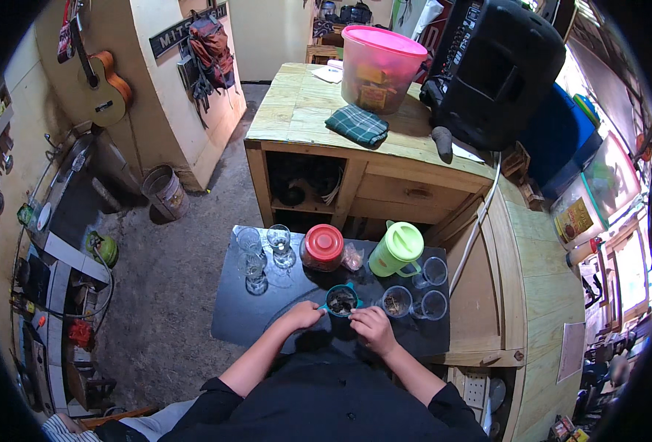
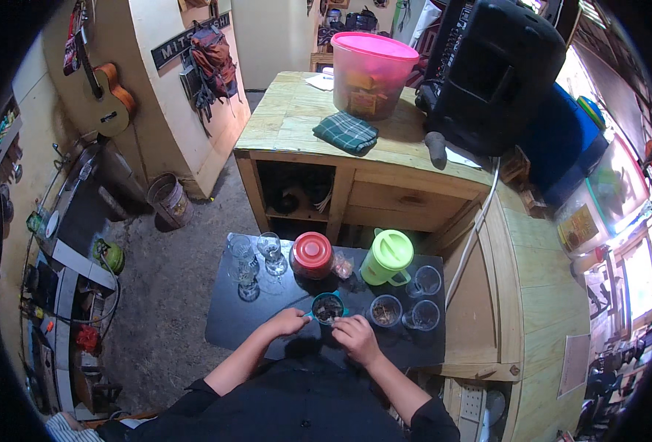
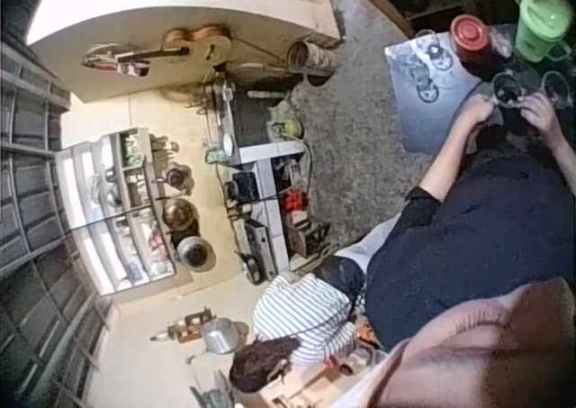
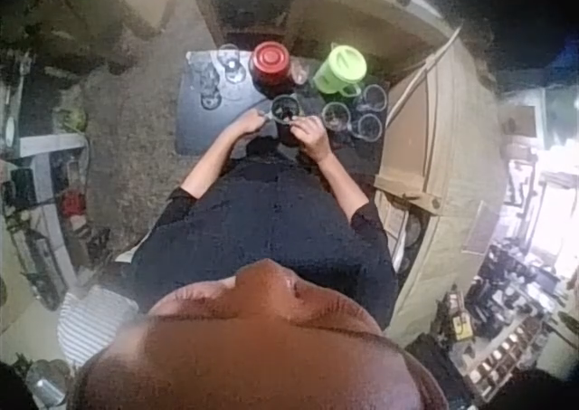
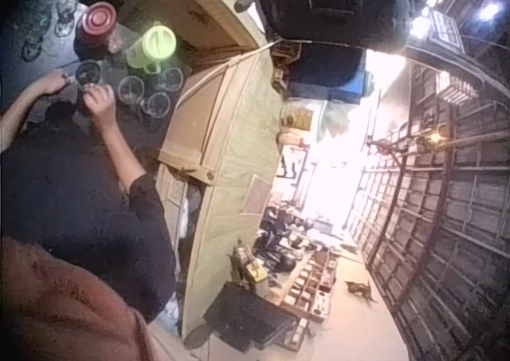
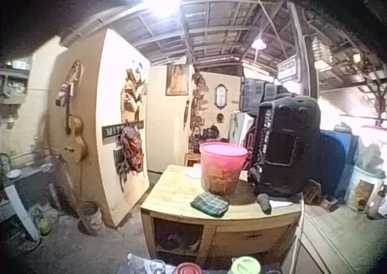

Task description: The recorder is mixing various powders and liquids into multiple small cups using a spoon in a prep area.

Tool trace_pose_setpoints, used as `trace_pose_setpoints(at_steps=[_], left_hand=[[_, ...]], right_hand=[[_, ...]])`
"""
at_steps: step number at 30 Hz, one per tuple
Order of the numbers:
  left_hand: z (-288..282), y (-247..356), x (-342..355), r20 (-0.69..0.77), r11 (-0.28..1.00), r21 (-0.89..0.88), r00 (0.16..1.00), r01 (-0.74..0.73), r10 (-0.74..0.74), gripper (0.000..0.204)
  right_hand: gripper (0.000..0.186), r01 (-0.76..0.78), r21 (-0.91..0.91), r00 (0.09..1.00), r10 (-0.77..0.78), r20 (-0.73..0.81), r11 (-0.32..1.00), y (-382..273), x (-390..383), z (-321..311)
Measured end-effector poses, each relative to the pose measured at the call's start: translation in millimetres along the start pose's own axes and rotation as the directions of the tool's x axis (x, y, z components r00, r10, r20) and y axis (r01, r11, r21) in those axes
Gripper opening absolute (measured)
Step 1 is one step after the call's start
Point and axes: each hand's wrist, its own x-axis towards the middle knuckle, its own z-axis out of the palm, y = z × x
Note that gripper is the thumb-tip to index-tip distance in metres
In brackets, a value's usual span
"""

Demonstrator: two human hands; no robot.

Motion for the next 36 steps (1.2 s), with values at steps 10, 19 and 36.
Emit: trace_pose_setpoints(at_steps=[10, 19, 36], left_hand=[[5, -10, 8, -0.051, 0.995, -0.008, 0.994, -0.102, 0.101, 0.041], [2, -5, 6, -0.006, 0.999, 0.015, 0.999, -0.041, 0.041, 0.042], [2, -2, 3, 0.014, 1.000, -0.025, 1.000, -0.019, 0.019, 0.043]], right_hand=[[0.022, -0.192, 0.138, 0.977, 0.203, -0.069, 0.972, -3, 7, 3], [0.023, -0.254, 0.274, 0.911, 0.325, -0.254, 0.928, -20, 9, 28], [0.013, -0.466, 0.340, 0.803, 0.552, -0.224, 0.817, -19, 0, 49]])
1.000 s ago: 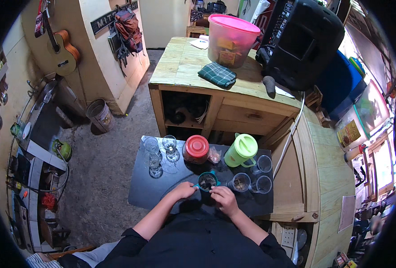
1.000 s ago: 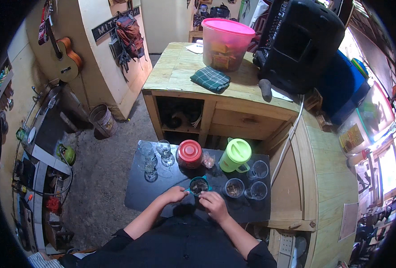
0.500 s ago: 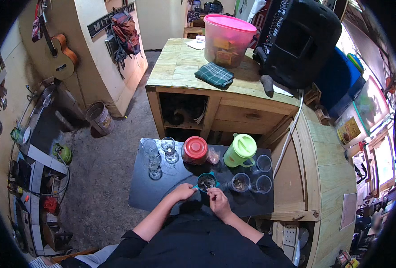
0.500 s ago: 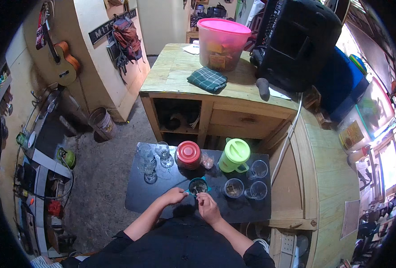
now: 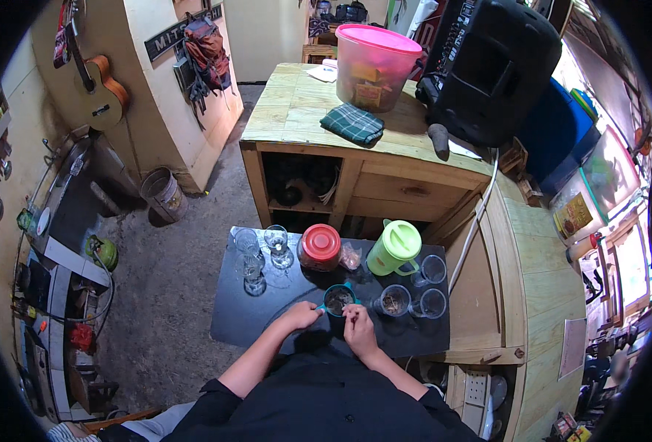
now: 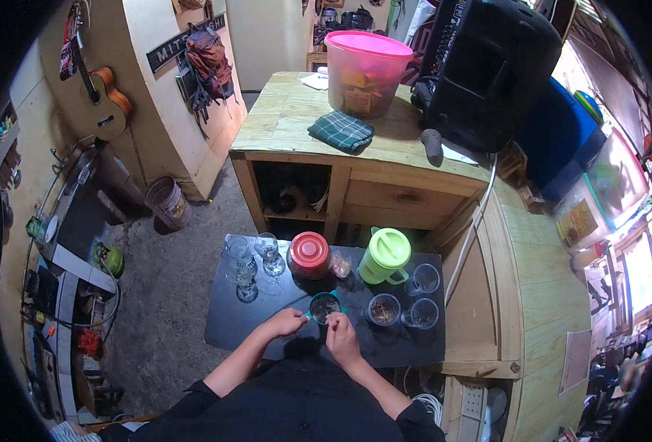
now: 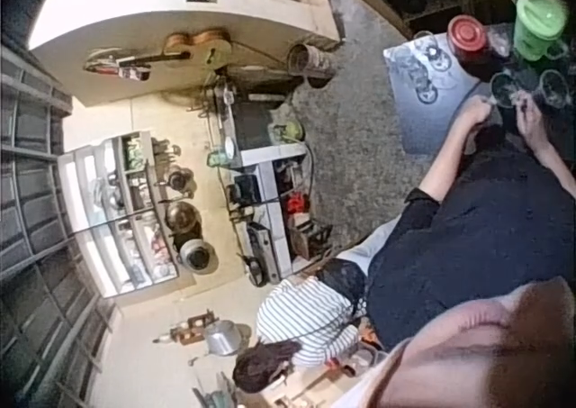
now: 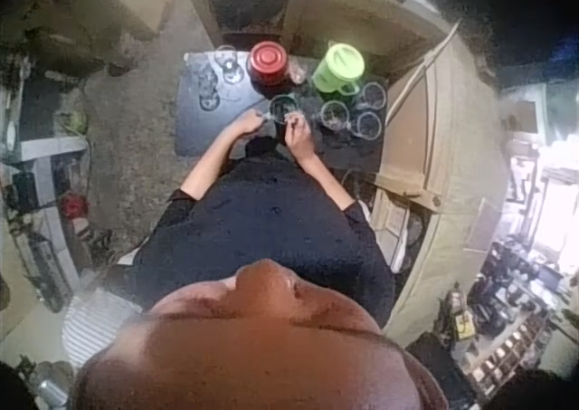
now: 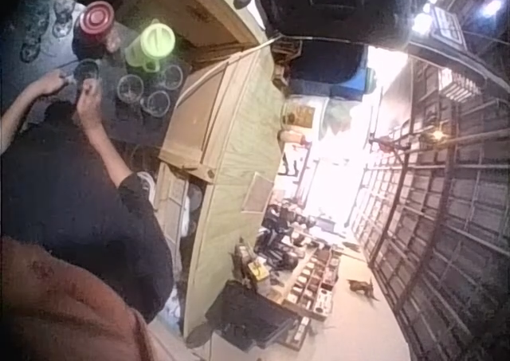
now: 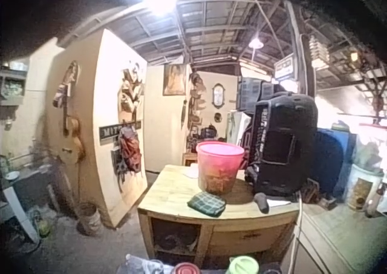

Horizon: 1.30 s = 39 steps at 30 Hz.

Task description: The recorder is mixing various powders and liquids into multiple small cups using a spoon in a prep area.

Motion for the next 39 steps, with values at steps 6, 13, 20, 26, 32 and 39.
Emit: trace_pose_setpoints(at_steps=[6, 13, 20, 26, 32, 39], left_hand=[[3, -7, 4, -0.063, 0.999, -0.003, 0.997, -0.044, 0.044, 0.038], [4, -10, 7, -0.043, 0.999, 0.014, 0.998, -0.050, 0.051, 0.041], [1, -4, 5, -0.019, 1.000, 0.025, 1.000, -0.006, 0.006, 0.042], [3, -7, 3, -0.068, 0.996, 0.051, 0.995, -0.070, 0.074, 0.043], [3, -6, 2, -0.078, 0.997, 0.051, 0.995, -0.060, 0.064, 0.041], [6, -14, 10, -0.083, 0.995, 0.034, 0.992, -0.094, 0.096, 0.041]], right_hand=[[0.010, -0.172, 0.132, 0.979, 0.184, -0.083, 0.976, 5, 15, -6], [0.011, -0.175, -0.118, 0.982, 0.166, -0.085, 0.977, 13, 24, -3], [0.011, -0.162, -0.133, 0.987, 0.162, -0.010, 0.978, 2, 56, 0], [0.008, -0.231, 0.025, 0.968, 0.233, -0.092, 0.973, -10, 56, -11], [0.010, -0.281, 0.028, 0.958, 0.282, -0.057, 0.959, 11, 38, -4], [0.008, -0.251, 0.038, 0.966, 0.252, -0.051, 0.967, 19, 55, -7]])
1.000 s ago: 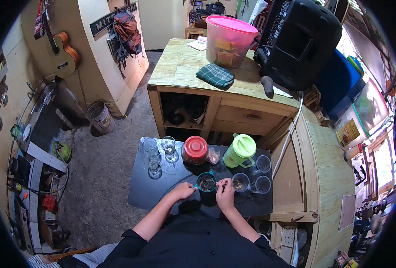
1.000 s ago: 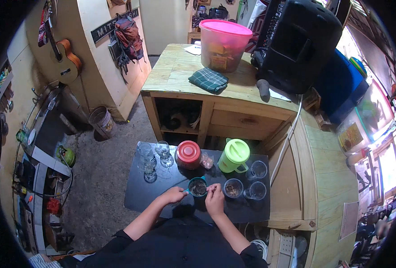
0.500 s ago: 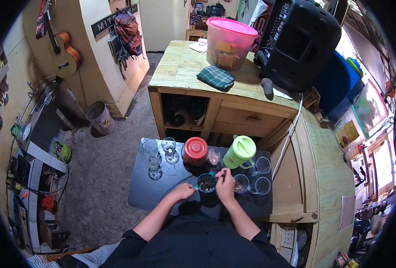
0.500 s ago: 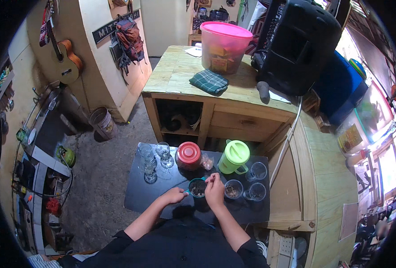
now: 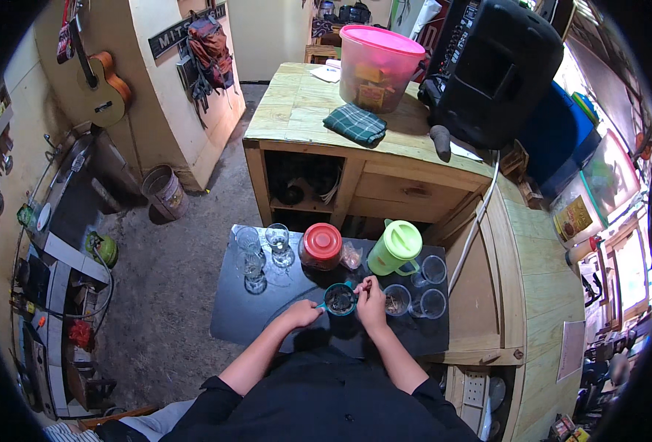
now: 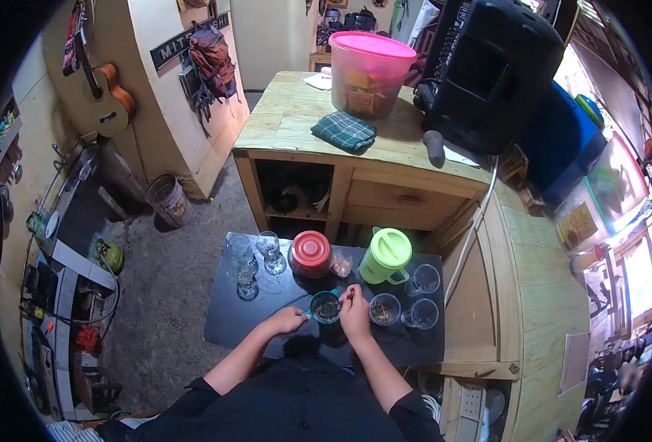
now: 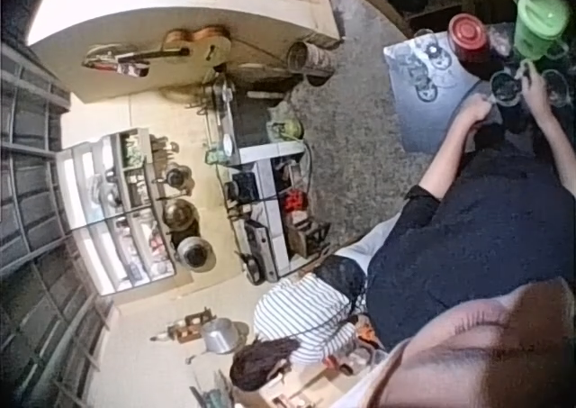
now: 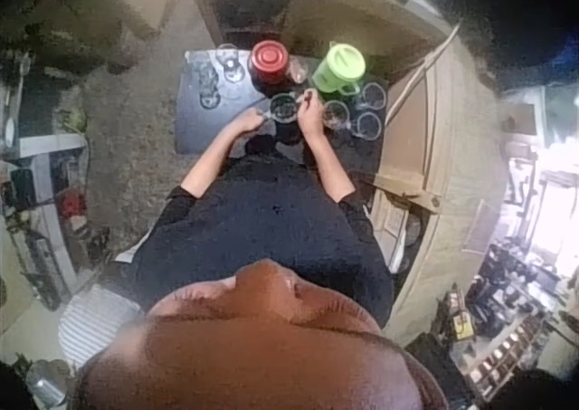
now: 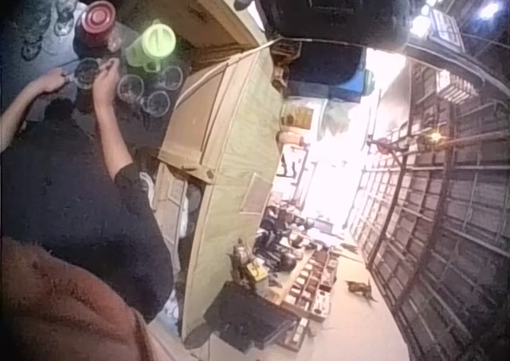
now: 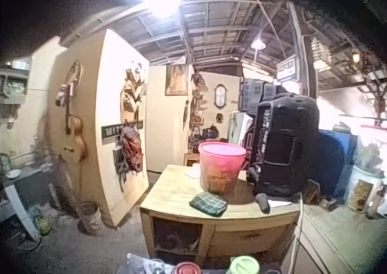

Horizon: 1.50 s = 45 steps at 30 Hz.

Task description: The recorder is mixing various powders and liquids into multiple small cups using a spoon in a prep area.

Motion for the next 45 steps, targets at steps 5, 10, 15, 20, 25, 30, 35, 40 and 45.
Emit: trace_pose_setpoints(at_steps=[5, 10, 15, 20, 25, 30, 35, 40, 45], left_hand=[[-3, 4, -4, 0.043, 0.999, -0.031, 0.998, 0.038, -0.037, 0.040], [-1, 2, -2, 0.045, 0.999, -0.009, 0.999, 0.031, -0.031, 0.040], [-5, 12, -6, 0.025, 0.999, 0.009, 0.999, 0.039, -0.039, 0.040], [-2, 0, -2, 0.005, 1.000, 0.018, 1.000, -0.008, 0.008, 0.042], [-3, 6, -4, 0.021, 1.000, 0.025, 1.000, 0.004, -0.005, 0.042], [-12, 21, -8, 0.101, 0.992, 0.067, 0.989, 0.106, -0.112, 0.045], [-13, 19, -11, 0.089, 0.992, 0.055, 0.990, 0.110, -0.114, 0.045], [-14, 20, -10, 0.098, 0.994, 0.046, 0.990, 0.099, -0.103, 0.044], [-14, 19, -10, 0.092, 0.993, 0.044, 0.989, 0.108, -0.112, 0.043]], right_hand=[[0.007, -0.073, 0.066, 0.996, 0.070, 0.053, 0.995, -9, 7, -4], [0.008, -0.030, -0.081, 0.999, 0.027, -0.037, 0.996, -2, 2, 4], [0.009, -0.066, -0.064, 0.997, 0.063, -0.039, 0.996, 0, -8, -1], [0.008, -0.143, 0.121, 0.990, 0.143, 0.006, 0.982, 5, -25, -7], [0.007, -0.021, 0.048, 0.998, 0.023, -0.053, 0.999, 3, -20, -8], [0.004, -0.235, 0.238, 0.960, 0.187, 0.208, 0.942, -8, 1, -24], [0.009, -0.075, 0.156, 0.924, 0.010, 0.382, 0.985, -32, 12, -49], [0.009, 0.041, 0.006, 0.882, -0.039, 0.470, 0.999, -23, 7, -40], [0.005, -0.122, 0.201, 0.984, 0.092, 0.153, 0.972, -14, 5, -26]])
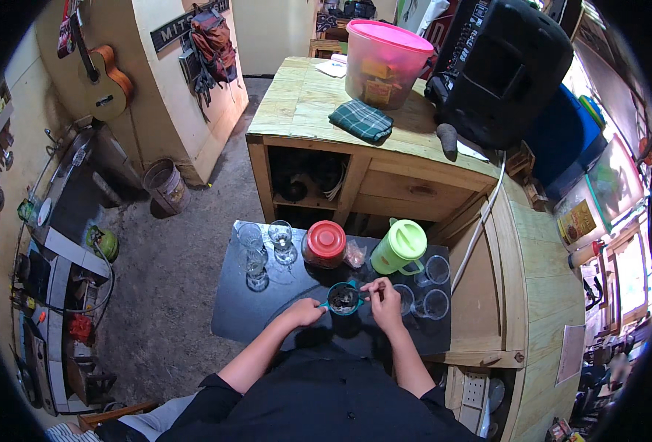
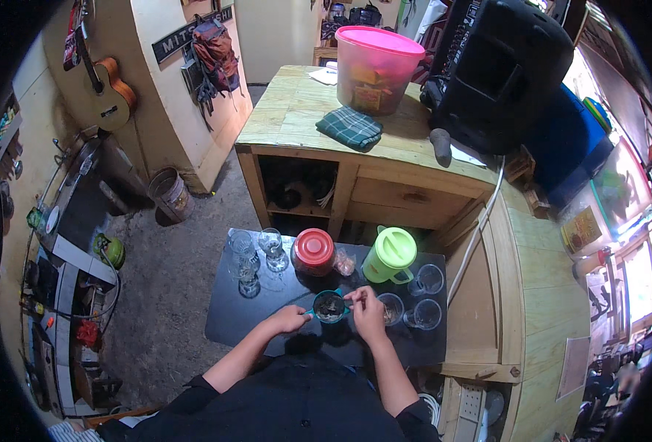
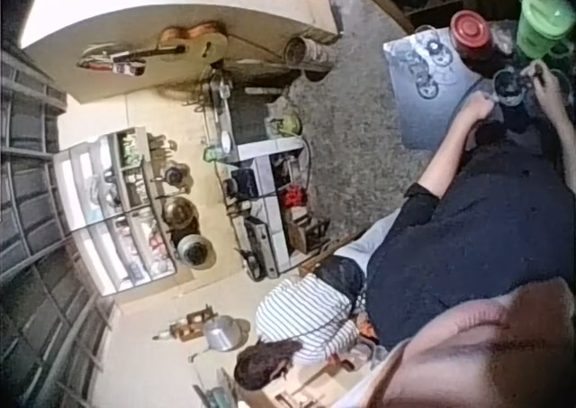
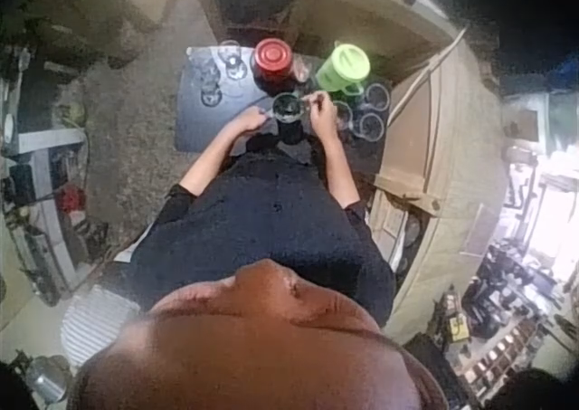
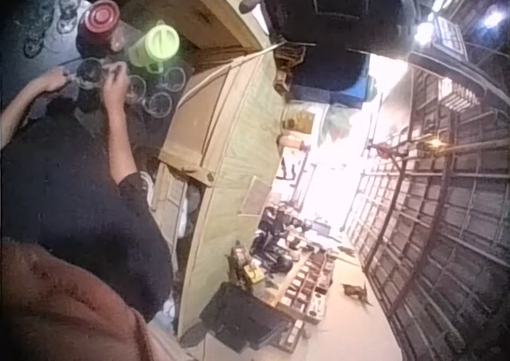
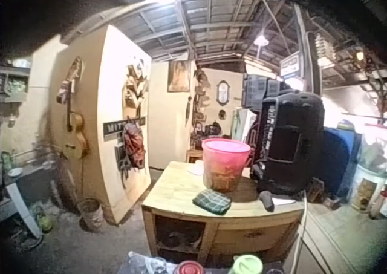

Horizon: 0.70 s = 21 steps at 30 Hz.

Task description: The recorder is mixing various powders and liquids into multiple small cups using a spoon in a prep area.

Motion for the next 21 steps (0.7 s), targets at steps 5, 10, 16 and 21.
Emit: trace_pose_setpoints(at_steps=[5, 10, 16, 21], left_hand=[[9, -16, 12, -0.092, 0.990, 0.006, 0.986, -0.141, 0.141, 0.043], [8, -14, 10, -0.072, 0.994, -0.037, 0.992, -0.108, 0.105, 0.042], [3, -4, 5, 0.016, 1.000, -0.017, 1.000, 0.009, -0.009, 0.043], [-1, 3, -1, 0.050, 0.998, -0.056, 0.998, 0.035, -0.032, 0.043]], right_hand=[[0.007, 0.047, -0.116, 0.993, -0.058, -0.098, 0.992, 16, -12, 10], [0.008, 0.103, -0.274, 0.986, -0.135, -0.100, 0.956, 18, -24, 19], [0.007, 0.053, -0.091, 0.978, -0.070, -0.195, 0.994, 13, -22, 22], [0.005, 0.089, -0.183, 0.974, -0.124, -0.187, 0.979, 22, -31, 22]])
